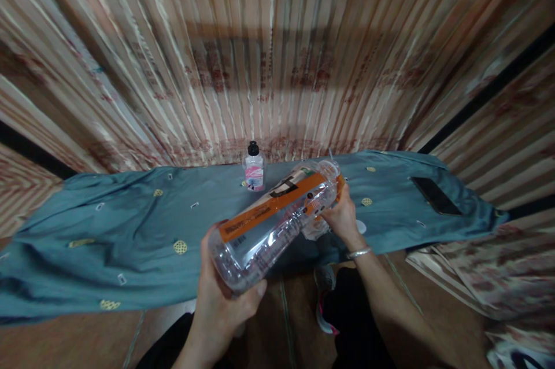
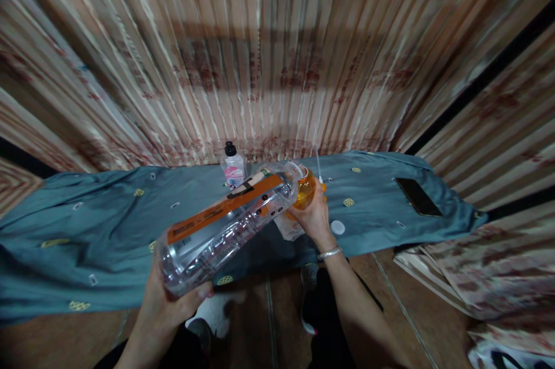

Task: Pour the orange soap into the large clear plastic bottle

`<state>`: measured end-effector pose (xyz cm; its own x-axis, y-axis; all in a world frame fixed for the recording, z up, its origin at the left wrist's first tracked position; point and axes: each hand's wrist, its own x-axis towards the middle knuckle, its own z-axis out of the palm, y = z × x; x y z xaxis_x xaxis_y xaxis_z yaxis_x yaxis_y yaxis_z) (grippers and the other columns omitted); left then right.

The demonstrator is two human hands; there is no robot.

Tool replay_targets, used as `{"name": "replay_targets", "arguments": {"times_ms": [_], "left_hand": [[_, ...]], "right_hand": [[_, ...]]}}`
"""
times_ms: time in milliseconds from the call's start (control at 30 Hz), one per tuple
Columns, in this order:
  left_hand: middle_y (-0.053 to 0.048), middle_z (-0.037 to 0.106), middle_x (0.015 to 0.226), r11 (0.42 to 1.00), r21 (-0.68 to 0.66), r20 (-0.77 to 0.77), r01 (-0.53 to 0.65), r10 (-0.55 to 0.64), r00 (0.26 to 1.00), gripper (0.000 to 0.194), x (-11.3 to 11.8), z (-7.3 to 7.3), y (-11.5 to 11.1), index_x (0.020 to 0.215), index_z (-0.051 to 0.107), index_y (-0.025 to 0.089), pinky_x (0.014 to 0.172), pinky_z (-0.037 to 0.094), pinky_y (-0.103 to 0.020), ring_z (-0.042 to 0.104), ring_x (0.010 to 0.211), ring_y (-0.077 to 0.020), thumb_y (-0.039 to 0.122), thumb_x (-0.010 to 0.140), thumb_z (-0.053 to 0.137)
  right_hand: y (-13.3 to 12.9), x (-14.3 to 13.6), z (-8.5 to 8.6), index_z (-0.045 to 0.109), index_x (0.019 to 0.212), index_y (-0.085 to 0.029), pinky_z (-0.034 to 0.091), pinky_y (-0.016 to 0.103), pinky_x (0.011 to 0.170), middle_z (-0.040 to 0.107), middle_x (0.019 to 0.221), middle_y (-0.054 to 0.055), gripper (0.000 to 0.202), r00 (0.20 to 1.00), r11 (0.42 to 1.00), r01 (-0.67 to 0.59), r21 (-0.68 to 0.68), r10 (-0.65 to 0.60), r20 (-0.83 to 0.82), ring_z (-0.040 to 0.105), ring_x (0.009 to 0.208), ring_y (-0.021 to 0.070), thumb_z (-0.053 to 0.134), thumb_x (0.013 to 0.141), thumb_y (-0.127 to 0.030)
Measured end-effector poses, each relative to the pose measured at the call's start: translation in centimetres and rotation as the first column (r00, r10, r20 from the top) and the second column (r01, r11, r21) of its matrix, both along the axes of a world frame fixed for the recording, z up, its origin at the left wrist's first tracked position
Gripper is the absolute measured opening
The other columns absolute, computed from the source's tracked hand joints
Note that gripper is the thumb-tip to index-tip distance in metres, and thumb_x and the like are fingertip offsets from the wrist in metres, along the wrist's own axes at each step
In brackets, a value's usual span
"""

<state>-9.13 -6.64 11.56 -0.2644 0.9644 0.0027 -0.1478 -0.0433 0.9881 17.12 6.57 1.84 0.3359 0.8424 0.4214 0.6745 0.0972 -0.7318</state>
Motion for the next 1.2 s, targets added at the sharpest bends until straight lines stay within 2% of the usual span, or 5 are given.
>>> {"name": "replay_targets", "arguments": {"times_ms": [400, 633, 900, 1033, 1200], "left_hand": [[-0.011, 0.071, 0.125, 1.000, 0.010, -0.031, -0.004, 0.005, 1.000, 0.096, 0.07, 0.12, -0.05, 0.139, 0.048, 0.023, 0.100, 0.060, -0.041, 0.073, 0.115, -0.0313, 0.046, 0.059, 0.095], [-0.011, 0.071, 0.128, 1.000, 0.019, -0.018, 0.009, -0.009, 1.000, 0.094, 0.13, 0.26, -0.02, 0.139, 0.048, 0.022, 0.101, 0.059, -0.036, 0.073, 0.119, -0.0291, 0.044, 0.060, 0.093], [-0.011, 0.069, 0.127, 1.000, 0.016, -0.031, 0.016, -0.016, 0.999, 0.099, -0.05, 0.05, 0.05, 0.141, 0.048, 0.023, 0.101, 0.060, -0.041, 0.072, 0.118, -0.0319, 0.049, 0.058, 0.095], [-0.010, 0.069, 0.127, 1.000, 0.016, -0.021, 0.010, -0.009, 1.000, 0.097, 0.05, 0.18, 0.02, 0.140, 0.047, 0.022, 0.103, 0.059, -0.038, 0.072, 0.120, -0.0309, 0.046, 0.058, 0.094], [-0.010, 0.071, 0.124, 1.000, -0.007, 0.024, -0.010, 0.010, 1.000, 0.097, 0.41, 0.57, -0.05, 0.139, 0.047, 0.022, 0.097, 0.061, -0.037, 0.074, 0.113, -0.0295, 0.039, 0.056, 0.094]], "right_hand": [[0.06, 0.17, -0.28, 0.049, 0.146, -0.016, 0.063, 0.053, 0.091, 0.075, 0.127, 0.019, 0.098, 1.000, 1.000, 0.001, 0.028, -0.001, 0.016, 0.076, 0.109, 0.0403, 0.087, 0.064, -0.054], [0.02, 0.11, -0.14, 0.048, 0.146, -0.015, 0.062, 0.055, 0.092, 0.075, 0.126, 0.020, 0.101, 1.000, 1.000, 0.007, 0.003, -0.007, 0.002, 0.076, 0.109, 0.0419, 0.087, 0.062, -0.055], [0.02, 0.28, -0.11, 0.048, 0.146, -0.016, 0.062, 0.054, 0.094, 0.074, 0.129, 0.020, 0.100, 0.999, 0.999, -0.031, 0.034, 0.031, -0.009, 0.075, 0.112, 0.0407, 0.087, 0.063, -0.054], [-0.02, 0.46, -0.07, 0.048, 0.147, -0.016, 0.061, 0.055, 0.095, 0.074, 0.130, 0.020, 0.100, 0.998, 0.998, -0.057, 0.021, 0.057, -0.010, 0.074, 0.114, 0.0415, 0.088, 0.064, -0.054], [-0.17, 0.53, 0.21, 0.046, 0.150, -0.014, 0.061, 0.058, 0.096, 0.073, 0.131, 0.022, 0.103, 0.997, 0.997, -0.070, -0.011, 0.070, -0.012, 0.074, 0.115, 0.0428, 0.087, 0.065, -0.055]]}}
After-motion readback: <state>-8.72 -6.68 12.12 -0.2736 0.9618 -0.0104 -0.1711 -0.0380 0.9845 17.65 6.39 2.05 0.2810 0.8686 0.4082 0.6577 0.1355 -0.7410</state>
